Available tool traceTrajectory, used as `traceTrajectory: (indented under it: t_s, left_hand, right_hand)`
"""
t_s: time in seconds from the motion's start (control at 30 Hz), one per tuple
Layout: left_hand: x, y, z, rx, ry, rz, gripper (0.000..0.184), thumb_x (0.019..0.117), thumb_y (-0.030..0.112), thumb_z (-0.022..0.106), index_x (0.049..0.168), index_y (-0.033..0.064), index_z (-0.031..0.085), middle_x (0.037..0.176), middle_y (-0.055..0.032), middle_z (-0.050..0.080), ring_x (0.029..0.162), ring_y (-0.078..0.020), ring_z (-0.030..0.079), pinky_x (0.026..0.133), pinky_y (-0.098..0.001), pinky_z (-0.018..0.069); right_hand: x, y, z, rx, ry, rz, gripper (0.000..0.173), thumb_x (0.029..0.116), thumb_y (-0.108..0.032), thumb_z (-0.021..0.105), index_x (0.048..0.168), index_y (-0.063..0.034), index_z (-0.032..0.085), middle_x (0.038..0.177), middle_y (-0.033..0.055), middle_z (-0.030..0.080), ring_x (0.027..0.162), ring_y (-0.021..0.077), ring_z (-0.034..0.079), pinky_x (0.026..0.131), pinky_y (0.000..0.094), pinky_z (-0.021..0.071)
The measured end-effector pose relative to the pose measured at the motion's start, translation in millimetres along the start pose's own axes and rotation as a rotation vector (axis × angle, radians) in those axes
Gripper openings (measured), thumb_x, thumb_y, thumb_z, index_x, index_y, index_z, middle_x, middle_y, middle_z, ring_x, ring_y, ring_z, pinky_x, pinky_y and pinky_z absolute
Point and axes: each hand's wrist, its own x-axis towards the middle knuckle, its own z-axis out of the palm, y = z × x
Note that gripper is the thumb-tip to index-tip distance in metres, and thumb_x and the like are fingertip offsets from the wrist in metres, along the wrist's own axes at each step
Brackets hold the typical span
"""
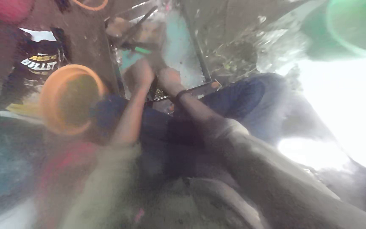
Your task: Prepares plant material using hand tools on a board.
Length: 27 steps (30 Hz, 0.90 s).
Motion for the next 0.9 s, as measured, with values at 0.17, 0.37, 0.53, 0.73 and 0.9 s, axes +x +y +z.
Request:
traceTrajectory:
  t_s: [0.17,0.37,0.53,0.73,0.9]
  left_hand:
    - [-3,3,-3,-0.004,-0.028,0.025,0.022,0.0942,0.018,0.066,0.111,0.0109,0.077,0.121,-0.0176,0.072,0.116,-0.0382,0.068,0.096,-0.0637,0.0543]
    - [1,1,0,0.03,-0.028,0.043,0.02,0.0914,0.019,0.067,0.107,0.0138,0.078,0.12,-0.0153,0.073,0.114,-0.038,0.069,0.095,-0.0652,0.0546]
    - [1,-1,-1,-0.018,-0.01,0.063,0.02,0.0906,0.017,0.07,0.108,0.0102,0.078,0.119,-0.0185,0.073,0.115,-0.0393,0.068,0.097,-0.0649,0.0538]
    - [-2,0,-2,-0.006,0.016,0.036,0.019,0.095,0.017,0.065,0.108,0.0101,0.077,0.117,-0.0169,0.073,0.113,-0.0386,0.069,0.094,-0.0633,0.0555]
    - [-4,0,1,0.024,0.001,0.013,0.021,0.096,0.02,0.063,0.11,0.0114,0.076,0.122,-0.0164,0.072,0.117,-0.0376,0.067,0.097,-0.0629,0.0537]
  right_hand:
    - [-9,7,21,-0.058,0.046,0.023,0.042,0.1034,-0.021,0.053,0.143,-0.0067,0.058,0.11,0.0251,0.072,0.097,0.0462,0.072,0.075,0.0632,0.0571]
    - [-56,34,18,-0.115,-0.052,0.054,0.045,0.0892,-0.016,0.066,0.134,-0.0096,0.064,0.102,0.0222,0.073,0.093,0.0438,0.072,0.07,0.0623,0.0559]
    - [-43,20,-3,-0.034,-0.011,0.044,0.03,0.0955,-0.02,0.061,0.122,-0.0052,0.066,0.104,0.0219,0.072,0.097,0.0426,0.072,0.073,0.0609,0.0566]
    - [4,1,4,-0.016,0.002,-0.038,0.028,0.1022,-0.025,0.052,0.113,-0.0074,0.072,0.109,0.0196,0.073,0.101,0.041,0.072,0.077,0.0628,0.0564]
    - [-2,-3,8,-0.061,0.002,-0.012,0.029,0.101,-0.022,0.057,0.122,-0.0059,0.069,0.109,0.0231,0.073,0.1,0.045,0.071,0.076,0.0641,0.0565]
